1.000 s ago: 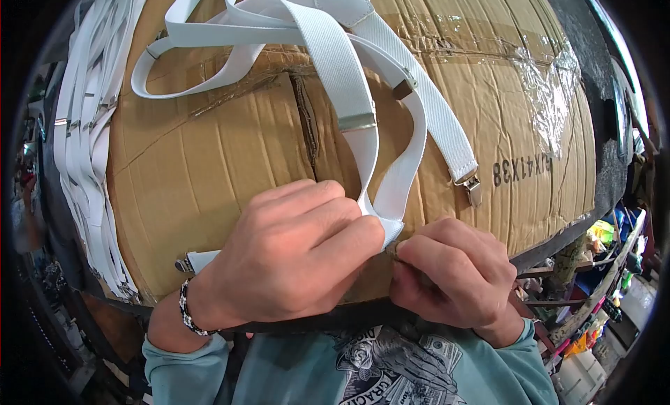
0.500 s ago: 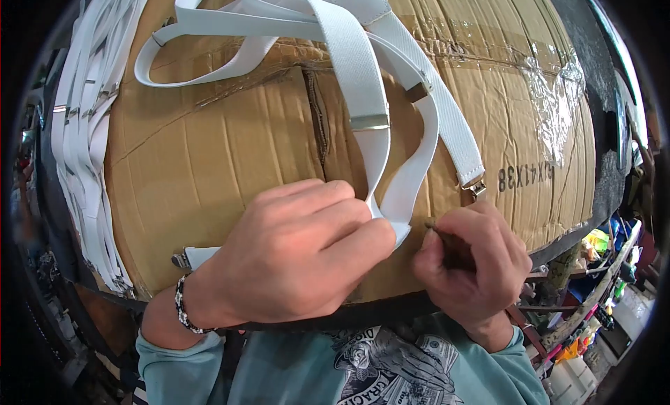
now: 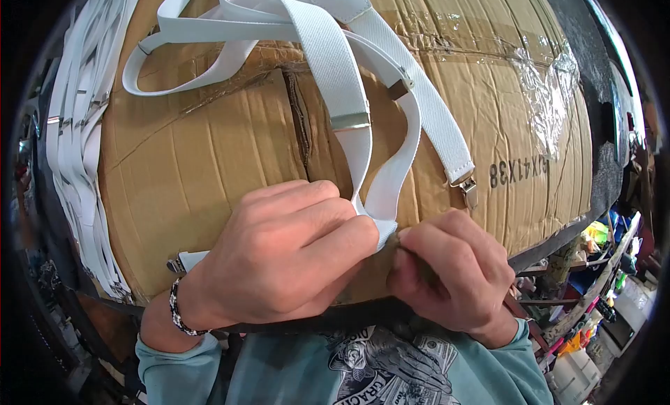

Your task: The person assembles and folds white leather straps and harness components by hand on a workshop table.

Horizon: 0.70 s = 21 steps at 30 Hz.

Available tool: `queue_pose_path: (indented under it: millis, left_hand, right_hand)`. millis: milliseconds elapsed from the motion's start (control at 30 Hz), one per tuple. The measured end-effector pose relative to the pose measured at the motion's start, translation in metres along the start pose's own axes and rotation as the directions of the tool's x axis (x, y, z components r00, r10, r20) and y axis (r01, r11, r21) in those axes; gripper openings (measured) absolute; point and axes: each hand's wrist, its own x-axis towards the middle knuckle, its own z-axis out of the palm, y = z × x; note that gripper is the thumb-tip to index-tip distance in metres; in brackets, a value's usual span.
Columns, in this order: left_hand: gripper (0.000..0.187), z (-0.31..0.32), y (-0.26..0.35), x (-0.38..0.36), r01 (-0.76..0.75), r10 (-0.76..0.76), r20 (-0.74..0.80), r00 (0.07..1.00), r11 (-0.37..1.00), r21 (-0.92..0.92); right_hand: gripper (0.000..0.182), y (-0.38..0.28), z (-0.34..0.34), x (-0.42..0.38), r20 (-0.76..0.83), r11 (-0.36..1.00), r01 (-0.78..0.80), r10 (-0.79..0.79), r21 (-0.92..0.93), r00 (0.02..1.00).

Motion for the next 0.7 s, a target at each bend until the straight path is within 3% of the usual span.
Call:
queue_pose_path:
  millis: [133,300,433,700]
  left_hand:
    - [0.030,-0.0028,0.0009,-0.0010,0.010,-0.010,0.014,1.000,1.000,-0.006]
    - [0.029,-0.0044,0.0010,-0.0003,0.027,-0.027,0.010,1.000,0.999,-0.045]
    - [0.029,-0.0037,0.0009,0.0003,0.019,-0.019,0.008,1.000,0.999,-0.032]
    - [0.030,-0.0041,0.0013,0.0015,0.026,-0.027,-0.008,1.000,0.999,-0.044]
  right_hand:
    - [0.026,-0.0023,-0.0043,0.0023,-0.015,0.980,-0.185,0.184,-0.077,0.983]
    - [0.029,-0.0021,-0.0050,0.0040,-0.061,0.987,-0.063,0.073,0.146,0.995]
    - [0.033,0.0018,0.0001,0.0031,0.002,0.979,0.044,-0.045,0.199,0.999]
    - [0.026,0.0041,-0.0031,0.0011,0.043,0.984,-0.157,0.161,-0.084,0.986]
